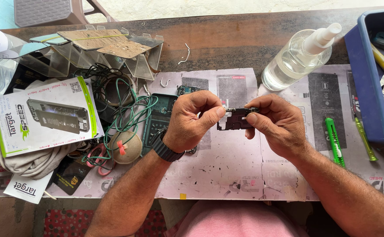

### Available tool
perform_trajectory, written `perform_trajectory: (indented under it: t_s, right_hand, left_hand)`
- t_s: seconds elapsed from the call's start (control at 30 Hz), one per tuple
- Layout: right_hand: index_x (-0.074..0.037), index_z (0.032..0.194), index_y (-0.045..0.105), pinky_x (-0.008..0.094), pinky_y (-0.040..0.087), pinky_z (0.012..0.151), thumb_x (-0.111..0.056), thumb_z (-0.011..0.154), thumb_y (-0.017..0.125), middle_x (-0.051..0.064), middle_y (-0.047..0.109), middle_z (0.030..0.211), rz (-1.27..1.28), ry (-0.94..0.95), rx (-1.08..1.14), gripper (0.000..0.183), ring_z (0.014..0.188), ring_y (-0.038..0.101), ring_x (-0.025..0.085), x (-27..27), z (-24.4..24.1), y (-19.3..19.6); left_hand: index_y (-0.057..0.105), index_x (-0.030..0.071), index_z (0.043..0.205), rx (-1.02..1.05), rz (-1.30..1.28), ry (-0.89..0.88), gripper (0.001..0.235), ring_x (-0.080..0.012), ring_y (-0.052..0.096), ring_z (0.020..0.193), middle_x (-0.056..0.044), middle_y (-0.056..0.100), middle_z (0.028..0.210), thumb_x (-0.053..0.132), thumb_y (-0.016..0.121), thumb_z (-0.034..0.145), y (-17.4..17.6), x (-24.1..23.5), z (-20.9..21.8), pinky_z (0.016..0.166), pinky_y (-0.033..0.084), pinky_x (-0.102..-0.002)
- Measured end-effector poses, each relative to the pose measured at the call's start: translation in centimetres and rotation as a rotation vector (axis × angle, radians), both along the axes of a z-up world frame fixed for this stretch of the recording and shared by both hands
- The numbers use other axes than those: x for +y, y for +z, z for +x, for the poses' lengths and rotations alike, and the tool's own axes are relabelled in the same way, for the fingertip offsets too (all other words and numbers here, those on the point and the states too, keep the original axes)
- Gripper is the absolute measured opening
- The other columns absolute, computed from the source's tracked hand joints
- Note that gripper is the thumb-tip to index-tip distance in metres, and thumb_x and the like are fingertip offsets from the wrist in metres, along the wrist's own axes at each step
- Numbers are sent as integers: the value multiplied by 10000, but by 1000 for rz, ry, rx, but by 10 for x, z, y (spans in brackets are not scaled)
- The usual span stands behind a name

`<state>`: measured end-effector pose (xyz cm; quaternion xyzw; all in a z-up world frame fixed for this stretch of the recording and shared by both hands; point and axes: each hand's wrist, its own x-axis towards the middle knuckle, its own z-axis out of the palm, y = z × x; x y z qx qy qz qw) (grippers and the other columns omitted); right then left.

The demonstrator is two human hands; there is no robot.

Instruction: The person applies adhesive to a small black electronic component, then repeatedly inspects and manipulates it by hand. They later use a yellow plastic tool to press or adjust parts of the component. The work occurs on a cluttered table with various tools and disassembled phone parts visible.

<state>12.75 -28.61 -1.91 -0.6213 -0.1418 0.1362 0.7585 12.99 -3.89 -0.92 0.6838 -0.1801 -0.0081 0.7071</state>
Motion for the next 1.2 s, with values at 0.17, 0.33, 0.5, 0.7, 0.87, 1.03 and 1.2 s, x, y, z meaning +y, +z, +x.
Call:
perform_trajectory:
  t_s: [0.17, 0.33, 0.5, 0.7, 0.87, 1.03, 1.2]
  right_hand:
    - [36, 1161, 632, 276, 629, 643, -109, 996, 682, 140, 722, 970, 9, 3, -13, 226, 781, 709, 137, -2, 0, -3]
    - [9, 1196, 627, 284, 636, 693, -98, 1026, 666, 127, 705, 999, 64, 0, -72, 205, 811, 718, 141, -2, 2, -2]
    - [-8, 1218, 634, 338, 632, 994, -45, 1031, 661, 174, 633, 1289, 93, -18, -243, 193, 1131, 692, 194, 4, 2, 5]
    - [-36, 1208, 660, 342, 590, 1121, 32, 915, 763, 184, 563, 1424, -88, -77, -558, 318, 1326, 620, 234, 7, 2, 19]
    - [-56, 1181, 662, 337, 606, 1101, -16, 853, 834, 203, 515, 1476, -250, -133, -742, 373, 1336, 611, 246, 12, 2, 22]
    - [-43, 1260, 598, 368, 582, 1143, -91, 855, 837, 196, 511, 1490, -262, -179, -759, 473, 1417, 549, 275, 12, 5, 19]
    - [-50, 1262, 615, 335, 633, 1046, -90, 906, 835, 193, 583, 1427, -192, -156, -665, 420, 1350, 624, 263, 10, 5, 15]
  left_hand:
    - [677, 68, 906, -32, 1, -11, 133, -31, 495, 672, 52, 606, 764, 159, 715, 995, 4, -1, 1, 601, 420, -206]
    - [700, 60, 977, -171, 94, 62, 117, -49, 542, 703, 20, 645, 867, 168, 733, 1004, 16, -5, -1, 605, 463, -219]
    - [718, 67, 1094, -306, 133, 146, 144, -76, 638, 833, -17, 667, 987, 170, 748, 999, 18, -8, -3, 693, 548, -230]
    - [681, 24, 1216, 4, -183, -14, 233, -73, 646, 870, -27, 712, 1013, 147, 738, 1028, 6, -3, -4, 766, 565, -232]
    - [682, 16, 1178, 157, -249, -12, 219, -59, 646, 797, -38, 724, 988, 134, 740, 1003, 0, -2, -4, 668, 559, -218]
    - [676, 38, 1194, 5, -133, 46, 208, -73, 676, 899, -34, 723, 1027, 130, 737, 1018, 2, -2, -4, 807, 592, -238]
    - [680, 59, 1193, -93, -13, 98, 216, -85, 688, 917, -32, 727, 1010, 151, 749, 1011, 5, -3, -4, 846, 596, -252]
